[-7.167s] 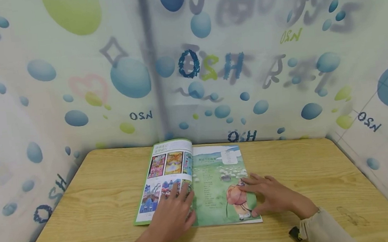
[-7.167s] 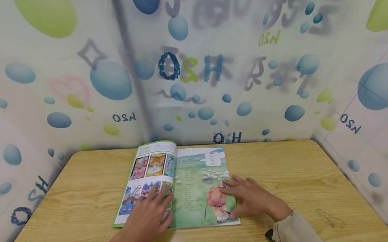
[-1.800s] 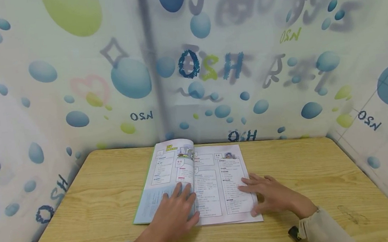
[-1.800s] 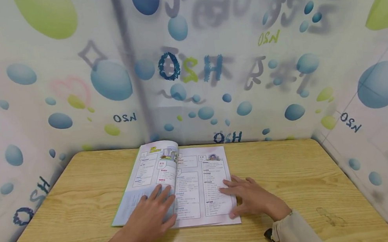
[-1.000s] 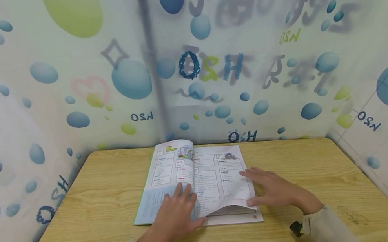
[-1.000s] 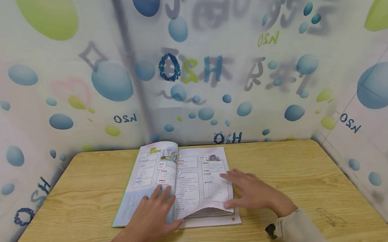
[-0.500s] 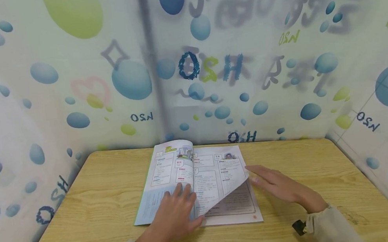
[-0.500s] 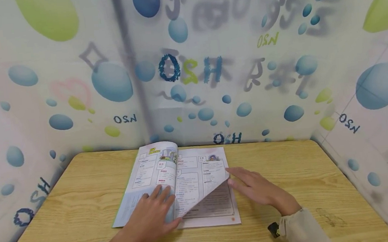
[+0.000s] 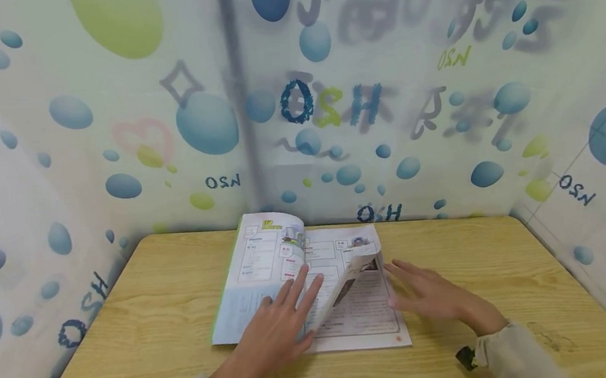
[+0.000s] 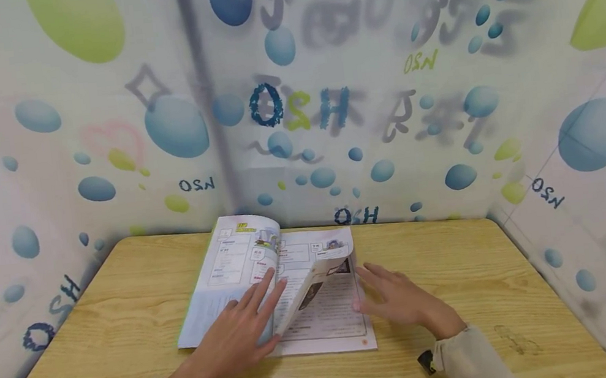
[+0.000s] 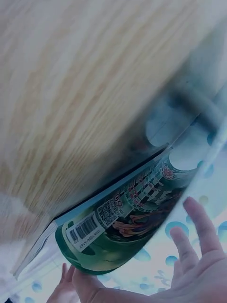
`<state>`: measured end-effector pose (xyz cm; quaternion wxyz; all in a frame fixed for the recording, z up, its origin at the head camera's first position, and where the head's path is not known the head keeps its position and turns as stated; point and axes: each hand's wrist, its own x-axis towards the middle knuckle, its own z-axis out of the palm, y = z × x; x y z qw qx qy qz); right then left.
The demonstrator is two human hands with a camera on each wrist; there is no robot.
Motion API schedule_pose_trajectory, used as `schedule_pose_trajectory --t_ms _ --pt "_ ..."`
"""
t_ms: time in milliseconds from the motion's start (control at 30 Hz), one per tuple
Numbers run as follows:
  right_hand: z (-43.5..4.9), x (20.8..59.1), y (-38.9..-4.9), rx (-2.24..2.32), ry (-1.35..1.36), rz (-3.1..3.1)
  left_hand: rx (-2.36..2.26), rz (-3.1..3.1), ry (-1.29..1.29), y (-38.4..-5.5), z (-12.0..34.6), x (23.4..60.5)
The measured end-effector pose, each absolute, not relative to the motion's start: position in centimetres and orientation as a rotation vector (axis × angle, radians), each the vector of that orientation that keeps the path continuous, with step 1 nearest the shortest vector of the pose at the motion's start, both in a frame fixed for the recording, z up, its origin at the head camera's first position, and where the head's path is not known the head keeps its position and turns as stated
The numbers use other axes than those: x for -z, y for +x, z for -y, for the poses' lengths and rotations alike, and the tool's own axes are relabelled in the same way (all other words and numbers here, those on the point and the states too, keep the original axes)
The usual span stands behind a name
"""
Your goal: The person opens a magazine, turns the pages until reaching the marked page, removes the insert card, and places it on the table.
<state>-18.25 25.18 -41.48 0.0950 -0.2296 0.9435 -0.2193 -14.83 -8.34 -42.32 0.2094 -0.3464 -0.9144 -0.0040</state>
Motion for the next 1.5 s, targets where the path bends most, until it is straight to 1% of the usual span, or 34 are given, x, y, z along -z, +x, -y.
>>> schedule_pose_trajectory --t_ms 167,333,967,1500 --pt "-24.5 42.0 -18.2 0.499 -0.864 -2.744 0.027 2.559 -0.975 -14.8 8.4 42.0" --pt "-24.5 42.5 -18.0 0.468 -0.947 -2.700 -0.018 2.547 -0.990 -14.8 8.5 42.0" --pt "-24.4 42.8 -17.8 0.449 -0.916 -2.708 -0.255 2.331 -1.036 -15.2 8.7 42.1" --pt "-24.2 42.9 -17.9 0.460 -0.887 -2.709 -0.219 2.409 -1.145 -15.7 8.8 42.2"
